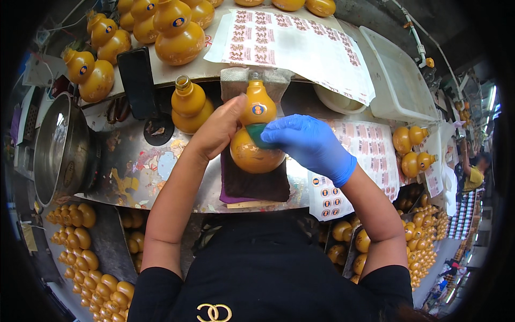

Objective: The person repeatedly picks up yellow gourd-shaped objects, wipes their surfaces with a green sponge, and places them back on a metal table. The person wears blue gloves and works in a room filled with similar objects.

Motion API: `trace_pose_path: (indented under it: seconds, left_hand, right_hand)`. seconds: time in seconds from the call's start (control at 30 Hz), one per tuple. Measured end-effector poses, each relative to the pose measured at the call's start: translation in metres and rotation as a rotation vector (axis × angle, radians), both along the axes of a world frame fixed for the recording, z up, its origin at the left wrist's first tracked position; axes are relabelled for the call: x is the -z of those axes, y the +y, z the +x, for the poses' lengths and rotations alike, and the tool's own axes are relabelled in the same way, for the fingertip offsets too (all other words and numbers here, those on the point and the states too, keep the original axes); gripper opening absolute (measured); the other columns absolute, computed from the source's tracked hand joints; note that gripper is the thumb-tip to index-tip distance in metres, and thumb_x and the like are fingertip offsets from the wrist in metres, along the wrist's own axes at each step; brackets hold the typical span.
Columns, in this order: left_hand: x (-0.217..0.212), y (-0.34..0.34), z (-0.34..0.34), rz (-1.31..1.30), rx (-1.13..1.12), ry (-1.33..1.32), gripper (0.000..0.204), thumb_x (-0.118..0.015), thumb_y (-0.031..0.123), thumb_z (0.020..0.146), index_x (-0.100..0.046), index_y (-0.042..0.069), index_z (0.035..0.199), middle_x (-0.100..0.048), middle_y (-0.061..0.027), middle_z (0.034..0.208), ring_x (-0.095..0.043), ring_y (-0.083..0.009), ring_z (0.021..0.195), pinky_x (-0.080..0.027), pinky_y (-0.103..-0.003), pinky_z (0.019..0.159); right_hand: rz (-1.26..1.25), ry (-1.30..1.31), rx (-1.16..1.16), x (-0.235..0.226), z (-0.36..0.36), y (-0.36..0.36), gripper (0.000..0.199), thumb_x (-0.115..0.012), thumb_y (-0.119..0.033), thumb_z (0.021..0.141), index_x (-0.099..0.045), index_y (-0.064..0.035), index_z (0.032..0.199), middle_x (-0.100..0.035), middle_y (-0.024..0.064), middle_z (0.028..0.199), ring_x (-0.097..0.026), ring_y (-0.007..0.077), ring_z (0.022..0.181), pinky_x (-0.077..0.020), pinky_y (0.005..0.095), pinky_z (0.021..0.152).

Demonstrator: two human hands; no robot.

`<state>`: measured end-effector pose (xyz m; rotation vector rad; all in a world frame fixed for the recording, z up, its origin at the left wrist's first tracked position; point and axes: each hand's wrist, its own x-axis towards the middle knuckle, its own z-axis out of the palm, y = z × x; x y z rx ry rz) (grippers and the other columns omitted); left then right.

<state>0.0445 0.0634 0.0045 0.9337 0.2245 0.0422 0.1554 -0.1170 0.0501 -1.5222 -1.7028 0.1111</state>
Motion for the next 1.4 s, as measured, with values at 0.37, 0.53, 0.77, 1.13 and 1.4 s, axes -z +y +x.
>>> trace_pose_path:
  seconds: [0.37, 0.53, 0.77, 1.13, 1.4]
  left_hand:
    - [0.007, 0.001, -0.006, 0.201, 0.049, -0.055, 0.061, -0.066, 0.024, 0.090, -0.036, 0.000, 0.138, -0.054, -0.0106, 0.125, -0.054, -0.0163, 0.113, -0.045, -0.030, 0.096]
    - [0.003, -0.002, -0.004, 0.228, 0.023, 0.001, 0.057, -0.062, 0.029, 0.092, -0.038, 0.001, 0.135, -0.054, -0.0114, 0.123, -0.054, -0.0165, 0.113, -0.045, -0.030, 0.096]
    - [0.010, -0.005, 0.003, 0.383, -0.038, -0.018, 0.056, -0.045, 0.046, 0.099, -0.041, 0.001, 0.132, -0.055, -0.0090, 0.114, -0.053, -0.0143, 0.105, -0.044, -0.028, 0.092]
    - [0.019, -0.005, -0.002, 0.310, -0.058, -0.099, 0.051, -0.035, 0.040, 0.103, -0.039, 0.001, 0.137, -0.053, -0.0086, 0.124, -0.051, -0.0141, 0.115, -0.039, -0.027, 0.099]
    - [0.009, -0.005, 0.001, 0.348, -0.021, -0.032, 0.059, -0.050, 0.042, 0.098, -0.036, 0.000, 0.137, -0.054, -0.0107, 0.123, -0.053, -0.0160, 0.112, -0.043, -0.029, 0.096]
  right_hand:
    - [-0.228, 0.323, 0.254, -0.015, 0.033, 0.046, 0.029, -0.066, -0.017, 0.087, -0.053, -0.0026, 0.109, -0.065, 0.0157, 0.097, -0.065, 0.0245, 0.087, -0.0524, 0.0338, 0.077]
    - [-0.200, 0.245, 0.313, -0.011, 0.042, 0.054, 0.028, -0.068, -0.017, 0.085, -0.054, -0.0028, 0.105, -0.067, 0.0166, 0.091, -0.067, 0.0292, 0.082, -0.0526, 0.0354, 0.073]
    - [-0.044, 0.666, 0.605, 0.002, 0.002, 0.032, 0.036, -0.071, -0.024, 0.084, -0.051, -0.0044, 0.108, -0.067, 0.0120, 0.087, -0.067, 0.0199, 0.080, -0.0528, 0.0323, 0.071]
    - [-0.003, 0.480, 0.526, 0.027, 0.005, 0.022, 0.038, -0.067, -0.019, 0.087, -0.050, -0.0052, 0.118, -0.066, 0.0155, 0.102, -0.066, 0.0206, 0.094, -0.0521, 0.0311, 0.082]
    - [-0.056, 0.503, 0.324, -0.005, 0.022, 0.029, 0.032, -0.065, -0.022, 0.088, -0.054, -0.0052, 0.113, -0.067, 0.0138, 0.102, -0.066, 0.0195, 0.091, -0.0517, 0.0312, 0.082]
